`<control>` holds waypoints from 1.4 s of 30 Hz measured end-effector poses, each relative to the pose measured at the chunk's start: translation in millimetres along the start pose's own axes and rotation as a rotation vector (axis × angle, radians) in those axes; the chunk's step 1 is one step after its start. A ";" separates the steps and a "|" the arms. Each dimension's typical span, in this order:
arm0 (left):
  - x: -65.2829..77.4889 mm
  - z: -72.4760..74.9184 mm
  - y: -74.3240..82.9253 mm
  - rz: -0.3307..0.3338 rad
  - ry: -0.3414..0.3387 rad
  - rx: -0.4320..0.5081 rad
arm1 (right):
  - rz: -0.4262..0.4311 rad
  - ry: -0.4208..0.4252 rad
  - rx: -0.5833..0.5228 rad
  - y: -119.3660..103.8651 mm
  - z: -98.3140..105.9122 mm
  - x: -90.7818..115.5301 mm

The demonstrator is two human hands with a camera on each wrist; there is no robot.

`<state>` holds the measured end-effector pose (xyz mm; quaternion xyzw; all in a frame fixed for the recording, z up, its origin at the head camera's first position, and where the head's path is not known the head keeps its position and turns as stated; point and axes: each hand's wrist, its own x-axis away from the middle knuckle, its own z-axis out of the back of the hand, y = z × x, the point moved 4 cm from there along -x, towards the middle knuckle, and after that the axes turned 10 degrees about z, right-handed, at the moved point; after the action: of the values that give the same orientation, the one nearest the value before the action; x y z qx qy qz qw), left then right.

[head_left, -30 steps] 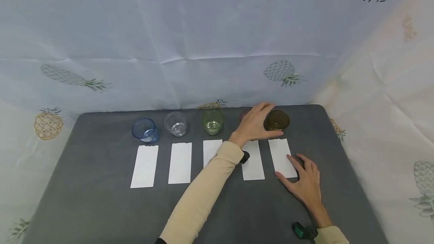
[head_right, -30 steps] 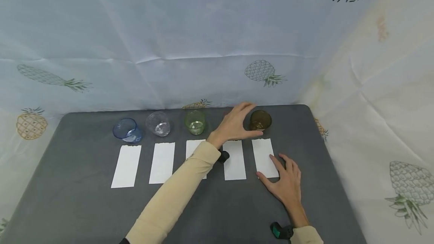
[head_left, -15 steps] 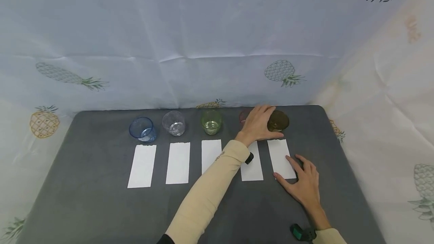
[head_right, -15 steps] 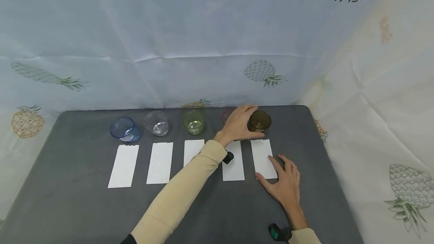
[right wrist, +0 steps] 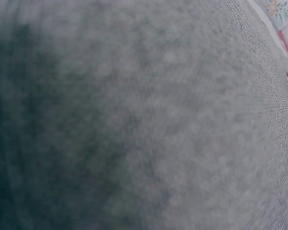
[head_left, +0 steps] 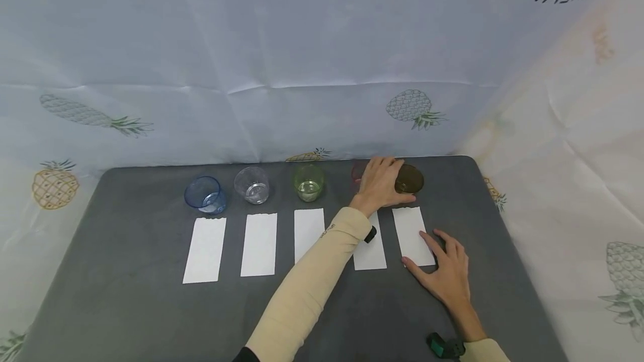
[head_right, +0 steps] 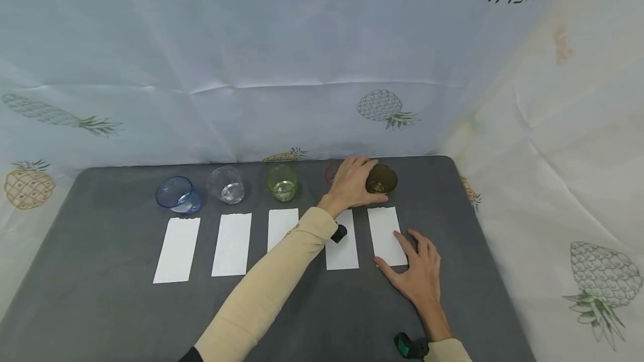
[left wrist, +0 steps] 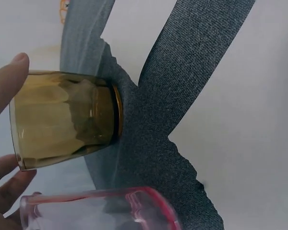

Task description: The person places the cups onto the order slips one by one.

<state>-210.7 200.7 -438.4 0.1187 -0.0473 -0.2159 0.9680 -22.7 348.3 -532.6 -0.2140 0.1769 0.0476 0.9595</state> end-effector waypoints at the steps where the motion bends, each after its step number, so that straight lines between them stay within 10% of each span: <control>1: 0.1 0.4 0.0 0.001 -0.001 -0.004 | 0.002 0.002 -0.001 -0.5 -0.2 -0.1; 17: 1.3 0.9 -4.0 0.005 -0.003 0.044 | 0.012 0.004 -0.010 -6.1 -2.9 -2.0; 42: 20.4 32.4 2.3 -0.115 0.055 0.496 | -0.010 -0.005 0.005 -1.6 0.3 0.8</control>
<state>-196.0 187.2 -405.6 0.3611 -0.0655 -0.2488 0.8964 -21.6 347.0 -532.1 -0.2126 0.1734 0.0427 0.9607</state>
